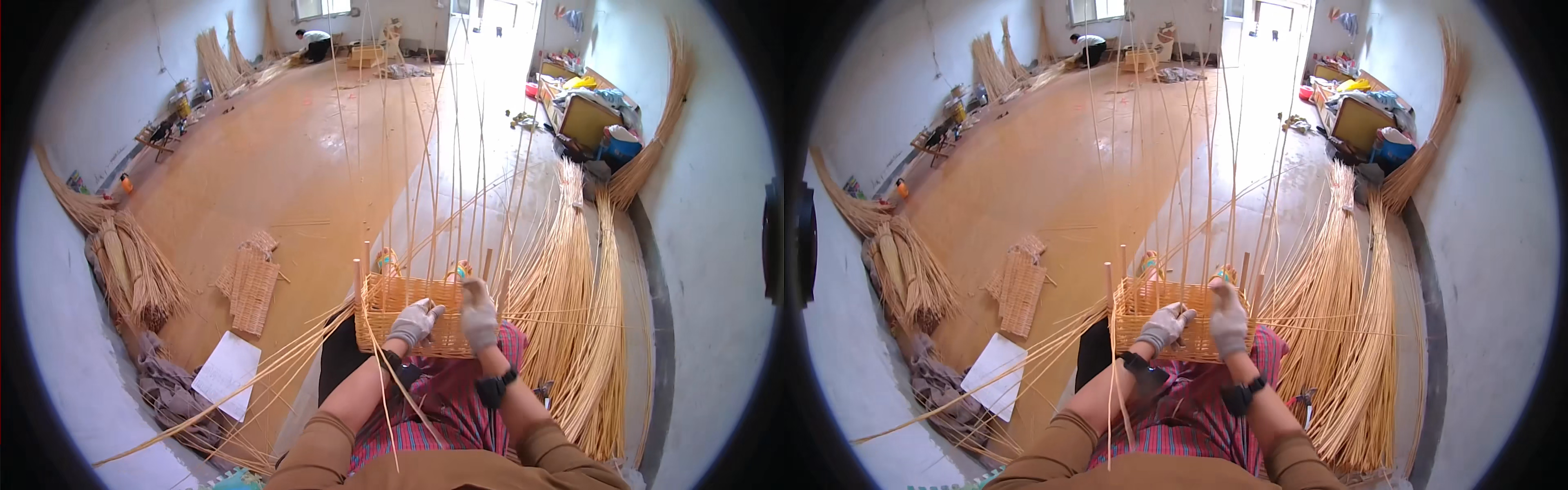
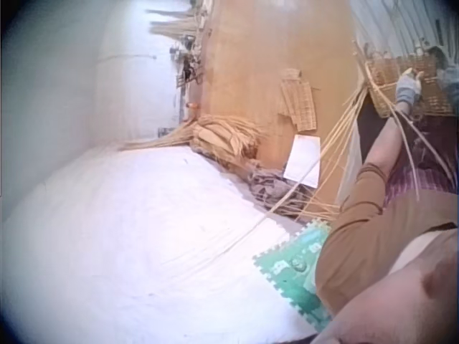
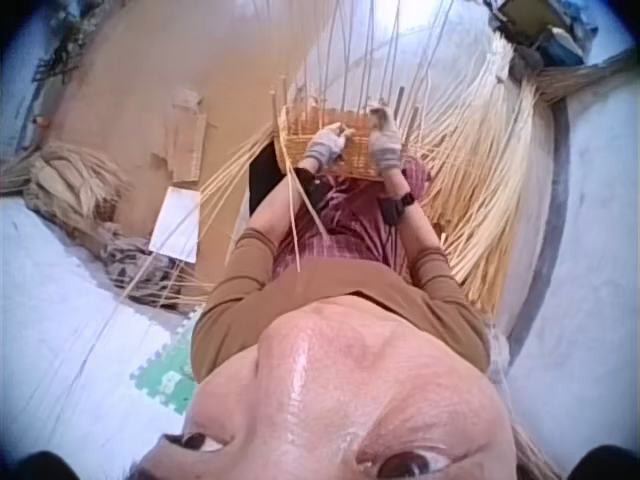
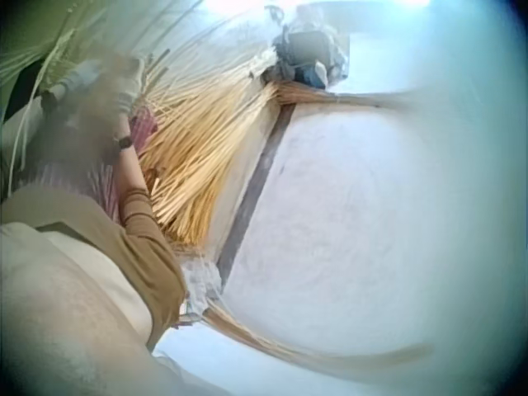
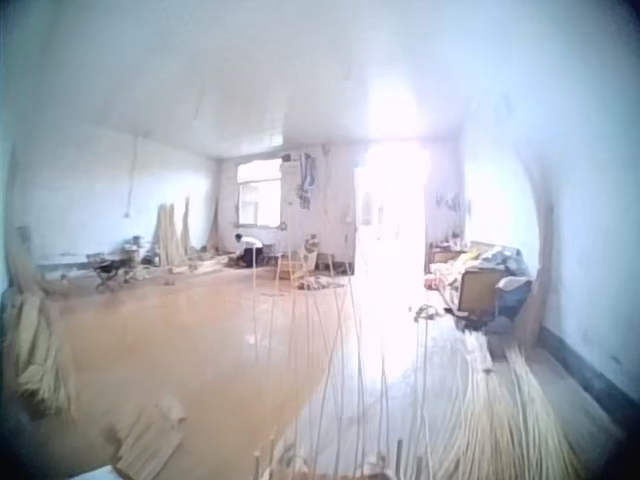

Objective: The person weaves long strips of wood to build the sides of a basket, pulling the strips through existing vertical supports and trimming them with a pair of red-handled shears.

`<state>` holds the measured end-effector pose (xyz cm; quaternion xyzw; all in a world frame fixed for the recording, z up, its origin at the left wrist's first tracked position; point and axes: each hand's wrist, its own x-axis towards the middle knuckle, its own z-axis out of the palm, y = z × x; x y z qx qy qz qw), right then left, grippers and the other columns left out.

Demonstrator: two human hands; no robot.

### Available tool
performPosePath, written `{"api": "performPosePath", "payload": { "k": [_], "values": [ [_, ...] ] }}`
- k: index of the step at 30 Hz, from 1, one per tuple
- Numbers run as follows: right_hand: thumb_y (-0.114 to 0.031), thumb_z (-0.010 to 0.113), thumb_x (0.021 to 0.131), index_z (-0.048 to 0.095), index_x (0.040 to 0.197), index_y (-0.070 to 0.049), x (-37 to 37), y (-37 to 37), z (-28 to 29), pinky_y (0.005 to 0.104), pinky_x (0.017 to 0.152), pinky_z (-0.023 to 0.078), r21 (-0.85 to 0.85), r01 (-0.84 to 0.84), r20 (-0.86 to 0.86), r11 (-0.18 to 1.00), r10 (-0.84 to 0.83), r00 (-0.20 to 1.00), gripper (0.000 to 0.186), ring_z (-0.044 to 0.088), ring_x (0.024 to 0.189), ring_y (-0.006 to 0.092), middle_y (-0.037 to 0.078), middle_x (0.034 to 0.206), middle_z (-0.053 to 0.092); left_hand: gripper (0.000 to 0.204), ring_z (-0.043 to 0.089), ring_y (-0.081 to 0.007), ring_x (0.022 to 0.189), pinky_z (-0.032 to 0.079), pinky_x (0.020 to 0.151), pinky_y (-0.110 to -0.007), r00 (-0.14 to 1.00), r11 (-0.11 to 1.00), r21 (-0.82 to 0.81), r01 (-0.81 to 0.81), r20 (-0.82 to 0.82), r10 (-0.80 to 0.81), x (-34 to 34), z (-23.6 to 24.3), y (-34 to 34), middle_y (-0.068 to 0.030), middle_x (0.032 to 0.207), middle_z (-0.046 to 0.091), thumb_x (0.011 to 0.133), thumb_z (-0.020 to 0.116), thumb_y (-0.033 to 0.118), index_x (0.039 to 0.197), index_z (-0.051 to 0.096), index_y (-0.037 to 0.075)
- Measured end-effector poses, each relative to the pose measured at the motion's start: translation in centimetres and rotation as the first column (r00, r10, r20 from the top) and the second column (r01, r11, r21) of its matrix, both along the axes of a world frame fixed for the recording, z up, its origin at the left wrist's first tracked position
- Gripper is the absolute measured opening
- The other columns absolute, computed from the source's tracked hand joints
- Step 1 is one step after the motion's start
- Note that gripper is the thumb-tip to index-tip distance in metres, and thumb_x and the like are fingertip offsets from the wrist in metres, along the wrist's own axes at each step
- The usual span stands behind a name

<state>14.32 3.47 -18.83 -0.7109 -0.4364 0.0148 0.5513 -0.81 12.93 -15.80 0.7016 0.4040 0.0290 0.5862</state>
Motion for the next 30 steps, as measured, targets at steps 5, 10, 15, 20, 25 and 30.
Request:
{"api": "performPosePath", "payload": {
  "k": [5,10,15,20,25,30],
  "values": [
    [-0.003,0.058,0.1,0.036,0.16,-0.018,0.9,4.3,6.7,0.0408,0.084,0.057,-0.019,-0.097,-0.079,0.995,0.095,0.992,0.066,0.068,0.096,0.0303,0.018,0.138,0.058,0.03,0.067,-0.0358,0.102,0.054,0.09,-0.047,0.951,0.299,0.952,0.061,0.036,-0.308,-0.3,-9.5,2.1,-0.0247,0.098,0.069,0.102,0.053,0.028,0.113,0.066,0.004],
    [-0.008,0.054,0.103,0.056,0.133,-0.004,2.9,-5.4,-1.5,0.0394,0.079,0.057,0.115,0.257,-0.724,0.959,-0.096,0.683,0.03,0.07,0.086,0.0245,0.01,0.087,0.072,0.045,0.07,-0.0383,0.097,0.054,0.086,-0.046,0.957,0.899,0.34,-0.275,0.002,0.292,0.2,0.1,-1.8,-0.0177,0.098,0.071,0.09,0.075,0.028,0.129,0.06,0.009],
    [-0.018,0.069,0.099,0.07,0.101,-0.005,3.7,-7.8,2.8,0.039,0.082,0.057,-0.167,0.255,-0.267,0.952,-0.292,0.918,0.013,0.069,0.086,0.0221,0.011,0.094,0.071,0.084,0.066,-0.0392,0.108,0.056,0.089,-0.047,0.985,0.617,0.786,-0.04,0.137,-0.11,3.0,2.2,-7.1,-0.0198,0.132,0.057,0.079,0.082,0.026,0.153,0.044,0.015],
    [-0.024,0.074,0.092,0.052,0.15,-0.016,7.9,-1.0,7.3,0.0427,0.108,0.046,-0.055,0.304,0.512,0.951,-0.234,0.826,0.063,0.057,0.128,0.0356,0.021,0.139,0.058,0.095,0.066,-0.0436,0.102,0.057,0.084,-0.048,0.987,0.552,0.819,0.158,-0.105,-0.125,4.5,-0.3,-9.6,-0.026,0.136,0.055,0.083,0.074,0.026,0.165,0.026,0.019],
    [-0.012,0.067,0.091,0.032,0.162,-0.011,8.0,-7.1,7.3,0.0403,0.115,0.039,-0.077,0.289,0.198,0.954,-0.27,0.942,0.079,0.055,0.133,0.0333,0.02,0.15,0.054,0.071,0.068,-0.0332,0.093,0.055,0.075,-0.045,0.942,0.32,0.887,0.334,-0.298,-0.157,7.4,-3.6,-9.7,-0.0259,0.135,0.058,0.093,0.051,0.008,0.16,0.038,0.027],
    [-0.001,0.056,0.095,0.035,0.162,-0.017,8.9,-9.6,-0.5,0.0466,0.104,0.043,-0.331,0.347,0.593,0.878,-0.092,0.8,0.072,0.066,0.101,0.0309,0.008,0.113,0.072,0.063,0.071,-0.0309,0.099,0.059,0.079,-0.042,0.916,0.541,0.745,0.39,-0.253,-0.311,5.5,1.2,-7.8,-0.0222,0.136,0.057,0.094,0.061,0.009,0.152,0.048,0.03]
  ]
}}
